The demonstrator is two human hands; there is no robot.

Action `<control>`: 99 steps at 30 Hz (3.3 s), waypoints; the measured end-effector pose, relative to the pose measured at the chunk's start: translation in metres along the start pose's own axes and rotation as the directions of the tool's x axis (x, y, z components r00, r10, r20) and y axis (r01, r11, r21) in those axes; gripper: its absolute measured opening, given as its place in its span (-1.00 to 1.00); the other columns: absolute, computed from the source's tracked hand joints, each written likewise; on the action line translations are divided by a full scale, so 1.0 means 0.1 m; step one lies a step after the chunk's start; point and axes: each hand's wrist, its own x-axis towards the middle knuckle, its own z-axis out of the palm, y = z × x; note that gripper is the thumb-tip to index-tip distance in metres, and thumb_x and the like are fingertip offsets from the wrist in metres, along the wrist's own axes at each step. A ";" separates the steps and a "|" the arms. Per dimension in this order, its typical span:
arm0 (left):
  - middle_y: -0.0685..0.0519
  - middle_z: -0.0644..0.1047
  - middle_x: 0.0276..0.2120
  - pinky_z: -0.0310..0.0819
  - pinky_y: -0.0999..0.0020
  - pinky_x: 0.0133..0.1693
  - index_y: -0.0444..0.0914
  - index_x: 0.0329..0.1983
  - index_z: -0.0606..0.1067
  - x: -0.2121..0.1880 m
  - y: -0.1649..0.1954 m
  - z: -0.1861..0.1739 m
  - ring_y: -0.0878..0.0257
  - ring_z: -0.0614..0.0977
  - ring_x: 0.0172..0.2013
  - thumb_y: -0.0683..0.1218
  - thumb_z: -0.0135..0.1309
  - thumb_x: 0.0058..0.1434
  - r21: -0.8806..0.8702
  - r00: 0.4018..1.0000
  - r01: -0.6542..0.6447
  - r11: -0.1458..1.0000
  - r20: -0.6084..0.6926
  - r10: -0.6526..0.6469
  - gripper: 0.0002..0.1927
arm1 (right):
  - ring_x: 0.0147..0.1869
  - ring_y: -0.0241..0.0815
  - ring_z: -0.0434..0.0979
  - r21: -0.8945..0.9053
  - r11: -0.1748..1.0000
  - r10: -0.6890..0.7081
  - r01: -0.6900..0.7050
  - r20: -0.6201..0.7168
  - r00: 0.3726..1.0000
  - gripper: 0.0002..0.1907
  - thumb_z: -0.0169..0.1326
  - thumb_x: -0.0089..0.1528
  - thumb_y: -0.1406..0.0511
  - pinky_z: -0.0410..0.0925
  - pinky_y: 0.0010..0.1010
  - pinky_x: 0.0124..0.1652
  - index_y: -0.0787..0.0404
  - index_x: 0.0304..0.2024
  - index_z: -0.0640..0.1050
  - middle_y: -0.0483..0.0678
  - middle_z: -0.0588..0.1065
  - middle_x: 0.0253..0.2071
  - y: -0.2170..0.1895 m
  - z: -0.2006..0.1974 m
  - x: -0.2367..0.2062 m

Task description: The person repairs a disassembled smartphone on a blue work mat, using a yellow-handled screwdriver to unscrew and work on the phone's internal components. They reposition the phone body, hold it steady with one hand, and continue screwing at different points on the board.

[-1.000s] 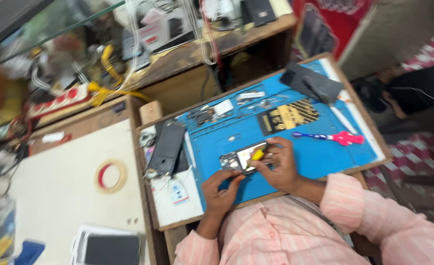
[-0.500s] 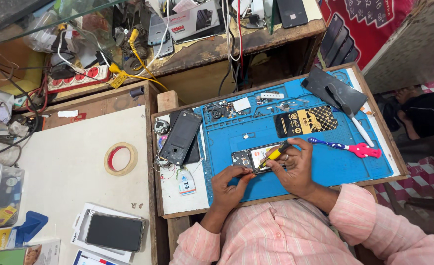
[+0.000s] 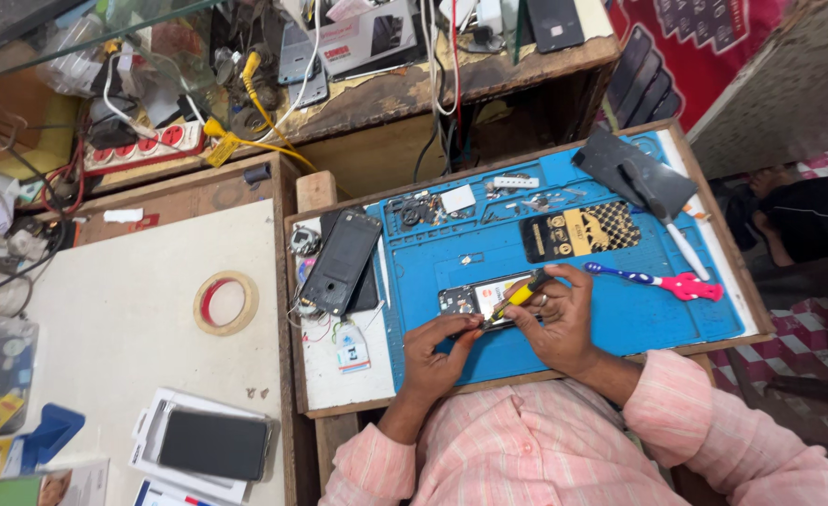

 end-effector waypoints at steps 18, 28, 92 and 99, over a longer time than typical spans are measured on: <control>-0.14 0.70 -0.17 0.65 0.38 -0.15 -0.36 -0.09 0.62 0.07 0.05 0.06 0.13 0.78 -0.19 -0.28 0.30 0.15 0.159 0.997 -0.072 0.985 0.044 0.065 -0.76 | -0.01 -0.12 0.67 0.006 0.999 -0.041 0.041 0.053 0.998 -0.32 0.13 0.30 0.54 0.58 -0.33 -0.03 0.16 0.29 0.04 0.17 0.52 -0.04 -0.06 0.00 0.03; -0.13 0.70 -0.19 0.66 0.41 -0.21 -0.37 -0.24 0.61 0.04 0.06 0.09 0.16 0.78 -0.22 -0.29 0.29 0.16 0.191 0.998 -0.060 0.980 0.010 0.060 -0.89 | 0.01 -0.11 0.67 -0.041 0.995 -0.092 0.096 0.095 0.991 -0.34 0.12 0.31 0.54 0.60 -0.34 -0.05 0.16 0.29 0.05 0.18 0.51 -0.02 -0.04 -0.02 0.03; -0.05 0.62 -0.17 0.60 0.46 -0.11 -0.37 -0.13 0.60 -0.06 -0.11 -0.07 0.30 0.67 -0.17 -0.23 0.18 0.37 -0.210 0.983 0.181 0.961 0.014 -0.182 -0.92 | -0.09 0.02 0.65 -0.286 0.880 -0.326 0.379 0.216 0.920 -0.27 0.21 0.24 0.53 0.55 -0.29 -0.07 0.13 0.20 0.01 0.28 0.50 -0.13 0.08 0.03 0.01; -0.07 0.64 -0.15 0.64 0.42 -0.09 -0.35 -0.01 0.58 -0.03 0.01 -0.08 0.27 0.71 -0.15 -0.15 0.23 0.32 -0.081 0.970 0.236 0.968 0.087 -0.229 -0.77 | -0.12 0.02 0.66 -0.275 0.888 -0.312 0.368 0.229 0.922 -0.26 0.20 0.25 0.54 0.57 -0.27 -0.08 0.10 0.21 0.00 0.25 0.50 -0.12 0.07 -0.02 0.02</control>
